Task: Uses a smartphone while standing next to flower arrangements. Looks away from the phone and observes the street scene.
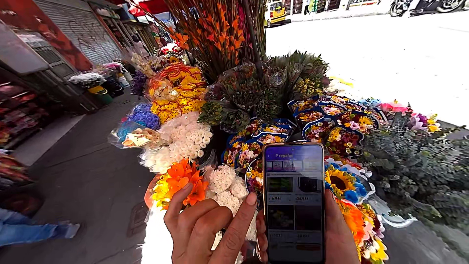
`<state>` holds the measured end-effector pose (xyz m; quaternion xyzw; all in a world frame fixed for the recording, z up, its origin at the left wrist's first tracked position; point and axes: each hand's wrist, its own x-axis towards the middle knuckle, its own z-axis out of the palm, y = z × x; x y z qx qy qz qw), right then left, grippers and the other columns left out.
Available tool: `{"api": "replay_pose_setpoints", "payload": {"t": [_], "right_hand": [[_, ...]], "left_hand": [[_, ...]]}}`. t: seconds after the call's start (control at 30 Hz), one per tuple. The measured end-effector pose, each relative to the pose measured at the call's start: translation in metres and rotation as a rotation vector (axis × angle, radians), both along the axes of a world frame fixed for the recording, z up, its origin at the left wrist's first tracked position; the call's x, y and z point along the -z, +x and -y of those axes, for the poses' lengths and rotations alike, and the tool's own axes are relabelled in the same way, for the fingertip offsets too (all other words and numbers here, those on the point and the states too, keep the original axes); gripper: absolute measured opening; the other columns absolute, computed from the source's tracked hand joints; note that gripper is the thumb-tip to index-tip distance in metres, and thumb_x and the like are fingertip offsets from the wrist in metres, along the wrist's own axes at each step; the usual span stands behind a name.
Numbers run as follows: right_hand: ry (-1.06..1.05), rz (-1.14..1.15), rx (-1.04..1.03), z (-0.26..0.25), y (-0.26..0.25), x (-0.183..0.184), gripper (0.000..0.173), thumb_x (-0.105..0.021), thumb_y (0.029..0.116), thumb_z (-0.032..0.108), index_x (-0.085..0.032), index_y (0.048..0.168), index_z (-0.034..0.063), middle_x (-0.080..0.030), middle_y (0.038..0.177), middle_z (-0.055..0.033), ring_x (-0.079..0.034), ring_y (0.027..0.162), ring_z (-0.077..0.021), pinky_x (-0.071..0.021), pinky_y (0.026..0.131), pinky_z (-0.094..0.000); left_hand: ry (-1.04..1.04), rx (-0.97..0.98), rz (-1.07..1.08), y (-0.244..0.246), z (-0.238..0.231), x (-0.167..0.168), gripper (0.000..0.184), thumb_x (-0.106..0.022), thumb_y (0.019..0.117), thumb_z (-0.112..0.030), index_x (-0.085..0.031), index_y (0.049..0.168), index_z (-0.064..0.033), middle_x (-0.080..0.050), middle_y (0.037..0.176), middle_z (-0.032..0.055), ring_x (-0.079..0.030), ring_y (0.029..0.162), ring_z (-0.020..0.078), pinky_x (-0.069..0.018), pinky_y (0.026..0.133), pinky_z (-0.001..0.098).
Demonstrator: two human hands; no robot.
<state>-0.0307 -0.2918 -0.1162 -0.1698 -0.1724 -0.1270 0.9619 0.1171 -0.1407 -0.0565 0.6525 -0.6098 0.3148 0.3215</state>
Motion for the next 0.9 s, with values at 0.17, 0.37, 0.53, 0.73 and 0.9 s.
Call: {"api": "replay_pose_setpoints", "payload": {"t": [0.17,0.37,0.53,0.73,0.9], "right_hand": [[-0.001,0.013,-0.037,0.002,0.001,0.003,0.078,-0.051,0.0921,0.073,-0.062,0.137,0.0109,-0.064,0.129,-0.0236,-0.065,0.115,-0.0372,-0.0524,0.101,-0.0531],[0.036,0.007,-0.062,0.004,0.003,0.000,0.074,-0.054,0.0921,0.070,-0.064,0.136,0.0113,-0.065,0.129,-0.0232,-0.066,0.116,-0.0370,-0.0523,0.102,-0.0529],[0.073,-0.033,-0.075,0.005,0.005,0.000,0.081,-0.051,0.0900,0.076,-0.063,0.135,0.0096,-0.064,0.127,-0.0243,-0.066,0.113,-0.0375,-0.0530,0.099,-0.0531],[0.118,-0.047,-0.104,0.007,0.008,0.004,0.084,-0.048,0.0891,0.079,-0.062,0.136,0.0102,-0.064,0.128,-0.0242,-0.065,0.115,-0.0379,-0.0524,0.099,-0.0532],[0.134,-0.063,-0.076,0.008,0.009,0.005,0.085,-0.047,0.0889,0.080,-0.062,0.136,0.0099,-0.064,0.128,-0.0249,-0.065,0.114,-0.0385,-0.0528,0.098,-0.0527]], "left_hand": [[-0.007,-0.012,-0.007,0.000,-0.002,0.002,0.064,-0.038,0.0984,-0.072,-0.065,0.132,-0.0245,-0.046,0.093,0.0001,-0.050,0.099,0.0146,-0.0205,0.116,0.0469],[0.007,-0.019,-0.023,0.000,-0.004,0.006,0.064,-0.038,0.0983,-0.072,-0.067,0.130,-0.0236,-0.047,0.093,0.0003,-0.051,0.100,0.0152,-0.0194,0.117,0.0484],[0.015,-0.024,-0.032,0.002,-0.003,0.008,0.065,-0.039,0.0978,-0.072,-0.067,0.129,-0.0228,-0.047,0.092,0.0005,-0.051,0.099,0.0159,-0.0207,0.117,0.0477],[0.035,-0.030,-0.032,0.005,-0.001,0.011,0.065,-0.038,0.0977,-0.073,-0.068,0.127,-0.0231,-0.048,0.092,0.0002,-0.051,0.099,0.0157,-0.0210,0.116,0.0475],[0.043,-0.017,-0.040,0.007,0.001,0.012,0.066,-0.037,0.0982,-0.072,-0.069,0.126,-0.0224,-0.049,0.091,0.0003,-0.051,0.099,0.0161,-0.0208,0.116,0.0471]]}}
